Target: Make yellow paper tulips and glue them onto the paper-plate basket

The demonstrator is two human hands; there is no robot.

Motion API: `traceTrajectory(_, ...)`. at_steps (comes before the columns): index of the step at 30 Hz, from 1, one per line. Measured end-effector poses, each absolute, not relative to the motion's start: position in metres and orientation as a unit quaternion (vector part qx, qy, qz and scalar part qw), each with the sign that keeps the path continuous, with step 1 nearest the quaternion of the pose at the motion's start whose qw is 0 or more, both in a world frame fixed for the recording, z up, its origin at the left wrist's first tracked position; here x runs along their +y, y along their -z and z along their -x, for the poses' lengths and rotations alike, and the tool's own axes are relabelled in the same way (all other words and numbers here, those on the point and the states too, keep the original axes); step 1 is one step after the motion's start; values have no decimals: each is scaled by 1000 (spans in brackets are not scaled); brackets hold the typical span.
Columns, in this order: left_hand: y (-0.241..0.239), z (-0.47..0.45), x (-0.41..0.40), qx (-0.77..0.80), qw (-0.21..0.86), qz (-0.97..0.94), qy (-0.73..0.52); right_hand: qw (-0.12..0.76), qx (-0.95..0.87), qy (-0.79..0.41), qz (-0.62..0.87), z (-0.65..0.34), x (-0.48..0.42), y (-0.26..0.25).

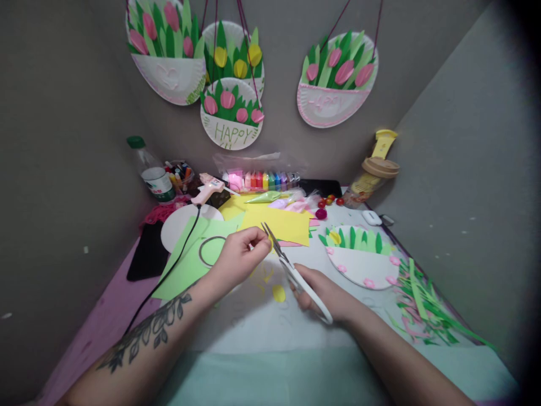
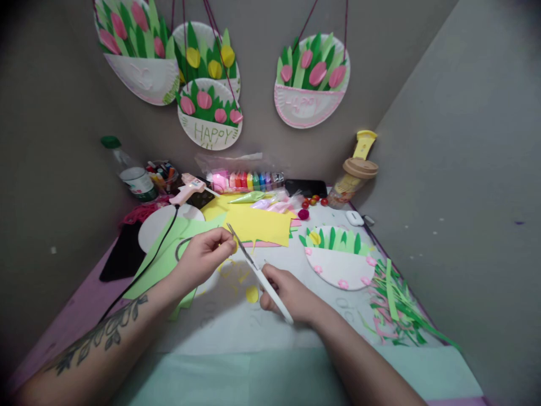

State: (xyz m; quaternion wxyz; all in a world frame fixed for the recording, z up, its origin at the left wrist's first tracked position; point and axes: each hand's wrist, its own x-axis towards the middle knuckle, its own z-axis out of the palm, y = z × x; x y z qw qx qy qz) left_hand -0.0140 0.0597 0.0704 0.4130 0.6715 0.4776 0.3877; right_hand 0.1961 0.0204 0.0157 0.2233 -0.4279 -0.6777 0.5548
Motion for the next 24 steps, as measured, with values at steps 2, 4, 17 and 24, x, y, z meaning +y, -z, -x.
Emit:
traceTrajectory(2,-70,15,60,475,415,-675,-383,221,-678,-558,425,-197,21,-15)
traceTrajectory(4,-70,15,61,473,417,-676,-380,219,-679,-558,424,-198,22,-15)
traceTrajectory(17,-69,17,62,464,431,-680,-370,194,-675,-562,438,-202,25,-18)
traceTrajectory(24,-71,18,62,471,445,-669,-363,235,-666,-491,511,-203,31,-12)
